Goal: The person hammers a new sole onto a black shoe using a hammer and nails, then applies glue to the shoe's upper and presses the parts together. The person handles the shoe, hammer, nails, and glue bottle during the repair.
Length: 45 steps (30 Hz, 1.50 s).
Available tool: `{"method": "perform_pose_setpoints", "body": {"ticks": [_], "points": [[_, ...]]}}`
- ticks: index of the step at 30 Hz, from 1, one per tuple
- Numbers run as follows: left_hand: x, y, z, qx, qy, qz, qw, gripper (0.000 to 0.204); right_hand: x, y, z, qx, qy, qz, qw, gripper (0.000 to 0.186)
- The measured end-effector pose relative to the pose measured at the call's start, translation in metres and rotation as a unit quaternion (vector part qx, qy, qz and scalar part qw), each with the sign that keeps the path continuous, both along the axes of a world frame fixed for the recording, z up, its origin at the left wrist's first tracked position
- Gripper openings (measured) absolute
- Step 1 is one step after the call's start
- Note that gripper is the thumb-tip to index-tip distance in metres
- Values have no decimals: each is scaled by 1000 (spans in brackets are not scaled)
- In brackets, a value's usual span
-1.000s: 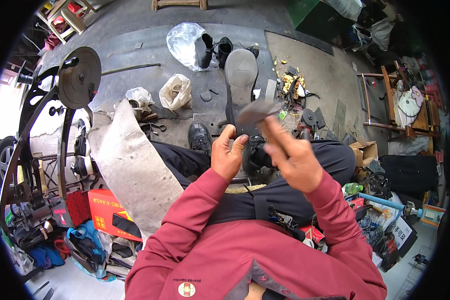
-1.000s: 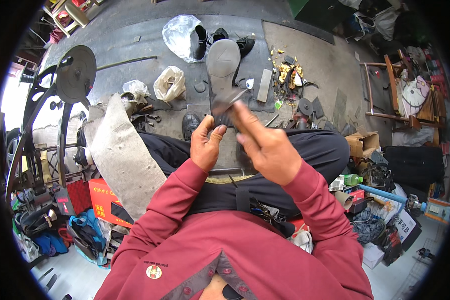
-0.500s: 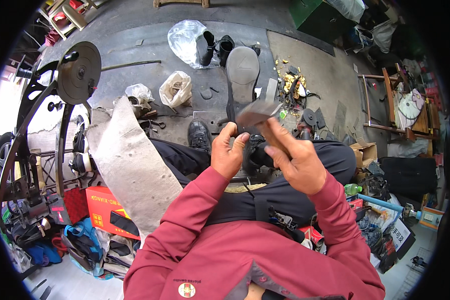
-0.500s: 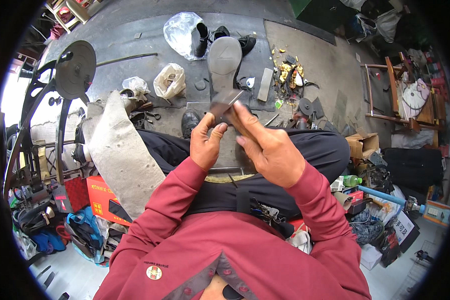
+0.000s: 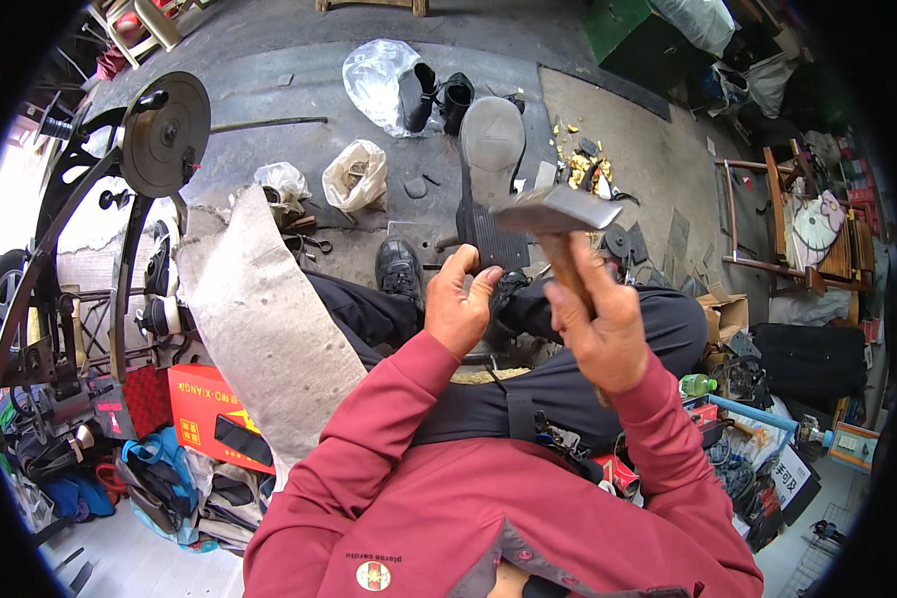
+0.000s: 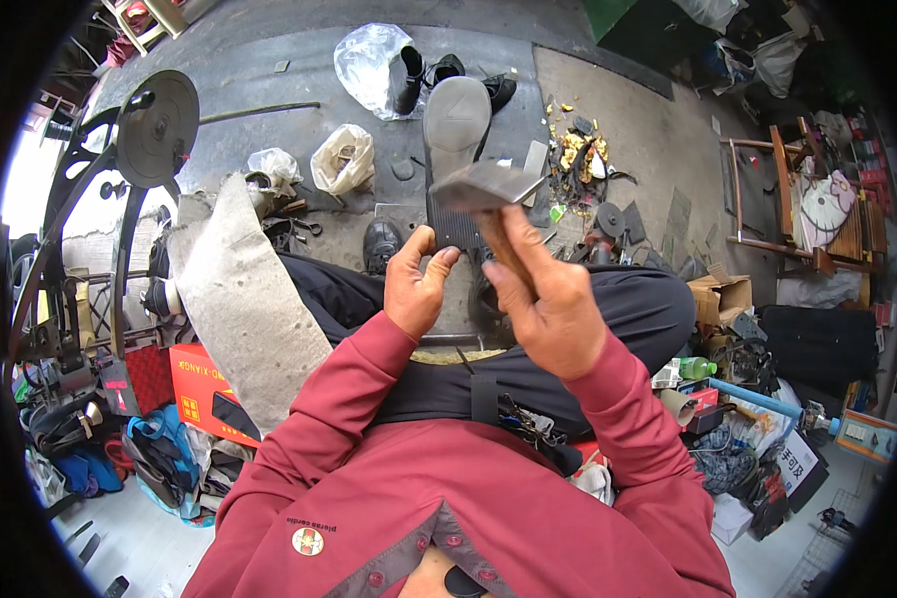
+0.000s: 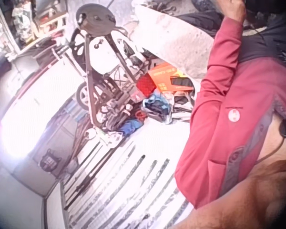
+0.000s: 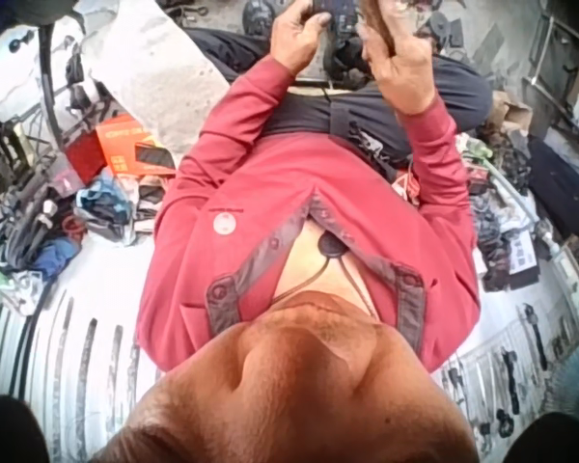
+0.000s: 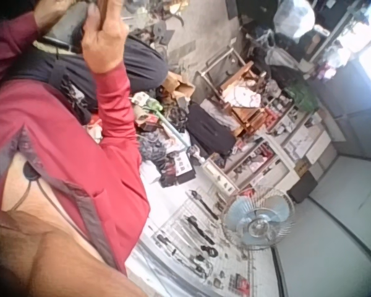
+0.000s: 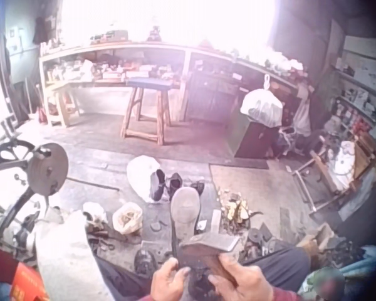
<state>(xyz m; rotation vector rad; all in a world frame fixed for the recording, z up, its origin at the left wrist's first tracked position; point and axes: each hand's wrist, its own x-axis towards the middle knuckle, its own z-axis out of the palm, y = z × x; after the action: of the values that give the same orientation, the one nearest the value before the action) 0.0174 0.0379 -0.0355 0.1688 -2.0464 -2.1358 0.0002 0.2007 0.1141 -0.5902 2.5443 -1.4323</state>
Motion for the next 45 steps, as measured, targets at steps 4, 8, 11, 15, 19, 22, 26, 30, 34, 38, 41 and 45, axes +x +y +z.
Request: {"method": "perform_pose_setpoints", "body": {"ticks": [4, 8, 11, 15, 19, 22, 26, 30, 34, 38, 41, 45], "points": [[-2, 1, 1, 17, 22, 6, 1000, 20, -4, 2, 0, 155, -95, 77, 980, 67], [1, -3, -2, -46, -14, -6, 999, 20, 0, 7, 0, 48, -40, 19, 998, 65], [1, -2, -5, -34, 1, 2, 999, 21, 1, 3, -6, 37, 19, 42, 998, 66], [-2, 1, -5, -8, 39, 5, 999, 22, -3, 3, -5, 134, -68, 80, 985, 67], [0, -2, -3, -45, -26, -5, 999, 20, 3, 5, 1, 28, -25, 12, 999, 64], [0, -2, -2, -21, 16, 4, 1000, 18, 1, 2, -7, 68, -22, 47, 996, 68], [2, -2, -2, -38, 8, 0, 999, 18, 0, 6, -21, 89, -35, 74, 993, 70], [3, -7, 5, -92, -48, -8, 995, 24, 1, 10, -25, 97, -47, 74, 991, 69], [3, -8, 17, -55, 18, 54, 997, 47, -1, 5, -17, 99, -47, 76, 991, 67], [3, -11, 21, -35, -13, 8, 999, 68, -3, 3, -7, 104, -59, 66, 991, 50], [1, -11, 18, -50, 15, -8, 999, 79, 3, 5, -8, 62, 1, 53, 997, 44], [-1, -11, 13, -43, 24, -25, 998, 78, 1, 2, -22, 118, 7, 67, 991, 36]]}}
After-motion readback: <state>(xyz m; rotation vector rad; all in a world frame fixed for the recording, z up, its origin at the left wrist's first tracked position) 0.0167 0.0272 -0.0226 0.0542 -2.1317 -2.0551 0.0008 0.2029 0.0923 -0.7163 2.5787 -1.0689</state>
